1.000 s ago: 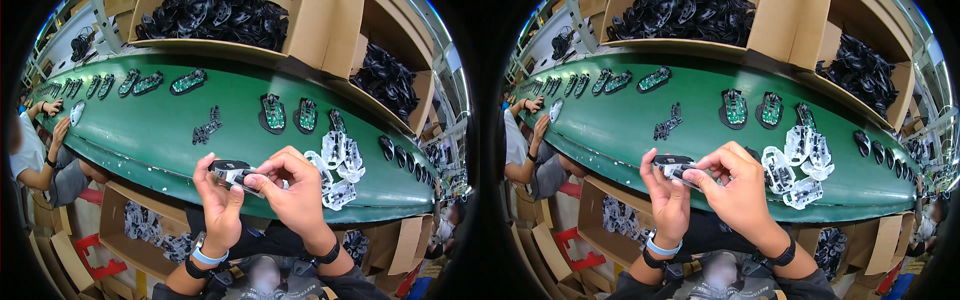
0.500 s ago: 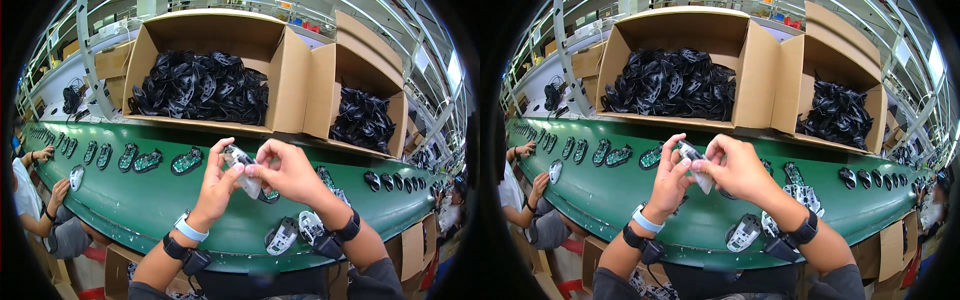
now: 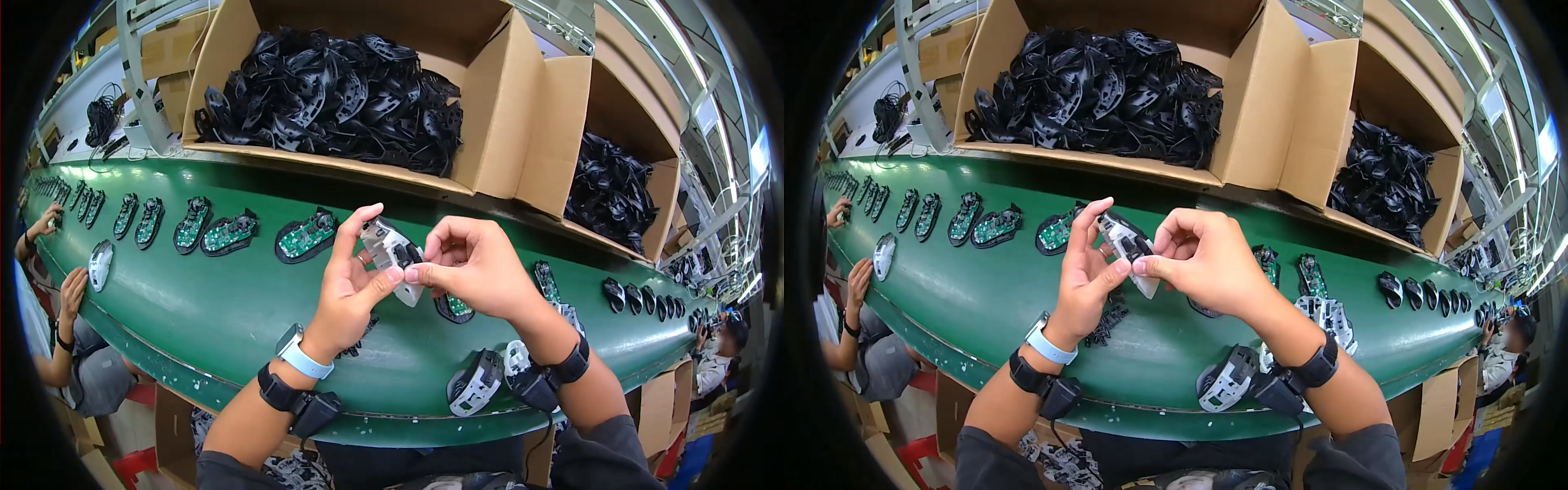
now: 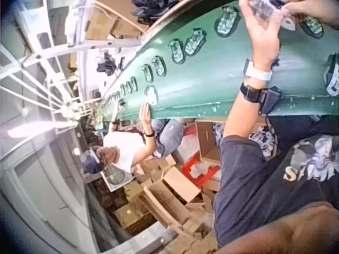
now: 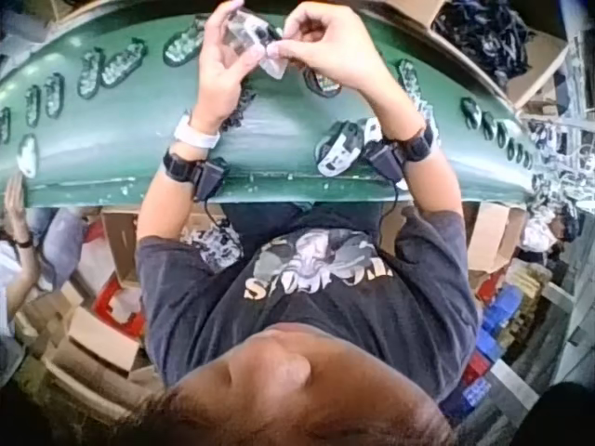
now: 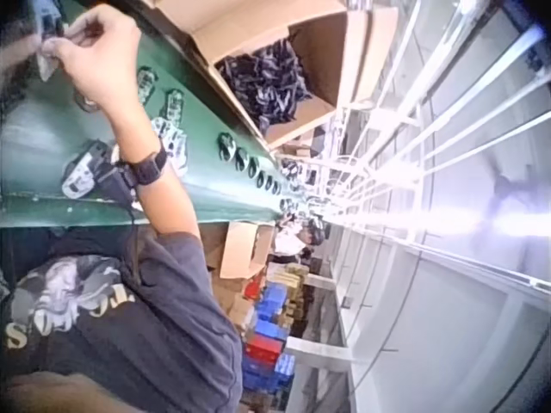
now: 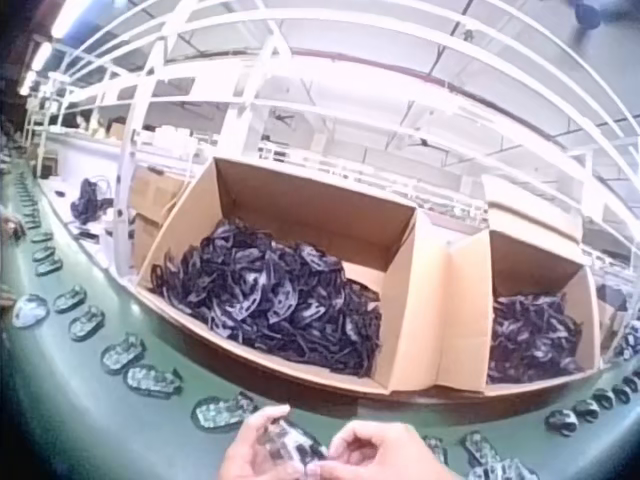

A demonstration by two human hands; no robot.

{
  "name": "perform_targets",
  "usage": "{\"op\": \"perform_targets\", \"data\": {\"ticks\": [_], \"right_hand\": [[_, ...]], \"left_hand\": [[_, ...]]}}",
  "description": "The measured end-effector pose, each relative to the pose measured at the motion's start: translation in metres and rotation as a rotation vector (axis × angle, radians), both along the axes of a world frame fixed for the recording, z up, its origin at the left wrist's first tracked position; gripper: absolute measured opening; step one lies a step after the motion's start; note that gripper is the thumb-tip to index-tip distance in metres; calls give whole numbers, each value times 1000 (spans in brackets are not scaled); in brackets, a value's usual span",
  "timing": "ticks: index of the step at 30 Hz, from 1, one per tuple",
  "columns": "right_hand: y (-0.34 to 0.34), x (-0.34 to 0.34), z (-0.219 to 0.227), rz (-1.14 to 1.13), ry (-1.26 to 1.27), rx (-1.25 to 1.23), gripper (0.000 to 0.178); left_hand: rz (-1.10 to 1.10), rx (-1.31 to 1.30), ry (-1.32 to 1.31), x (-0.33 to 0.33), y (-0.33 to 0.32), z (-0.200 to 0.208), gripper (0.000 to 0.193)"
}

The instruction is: The person assembles computer mice on a green workbench. They pick up white mouse shells and black internal components, fit them together, and place the completed units on the table. The person also retrieves black plastic parts from a cardboard box and handles small white components from a separate container.

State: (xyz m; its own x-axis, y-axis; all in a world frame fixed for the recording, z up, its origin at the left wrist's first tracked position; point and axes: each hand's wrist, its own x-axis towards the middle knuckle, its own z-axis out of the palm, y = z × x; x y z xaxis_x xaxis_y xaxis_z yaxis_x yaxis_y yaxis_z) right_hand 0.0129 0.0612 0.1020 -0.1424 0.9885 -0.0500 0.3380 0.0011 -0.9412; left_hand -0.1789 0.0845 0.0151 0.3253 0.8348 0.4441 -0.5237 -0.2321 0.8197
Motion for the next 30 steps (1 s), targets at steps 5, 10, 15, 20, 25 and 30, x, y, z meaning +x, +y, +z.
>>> {"op": "perform_targets", "data": {"ticks": [5,10,15,20,25,30], "right_hand": [[8,-3,21,320,-331,59,28],[124,44,31,-44,-1045,745,11],[195,29,8,283,-1733,301,24],[207,39,24,191,-1731,434,12],[186,63,43,268,-1234,952,17],[105,38,67,371,-108,145,18]], "left_hand": [[72,-36,36,0,2,-18,60],[67,-197,-61,4,16,-14,52],[18,-214,-63,-3,20,-25,53],[43,-158,-12,-1,20,-30,57],[23,-166,-40,3,20,-32,61],[54,-176,-40,-6,18,-22,65]]}}
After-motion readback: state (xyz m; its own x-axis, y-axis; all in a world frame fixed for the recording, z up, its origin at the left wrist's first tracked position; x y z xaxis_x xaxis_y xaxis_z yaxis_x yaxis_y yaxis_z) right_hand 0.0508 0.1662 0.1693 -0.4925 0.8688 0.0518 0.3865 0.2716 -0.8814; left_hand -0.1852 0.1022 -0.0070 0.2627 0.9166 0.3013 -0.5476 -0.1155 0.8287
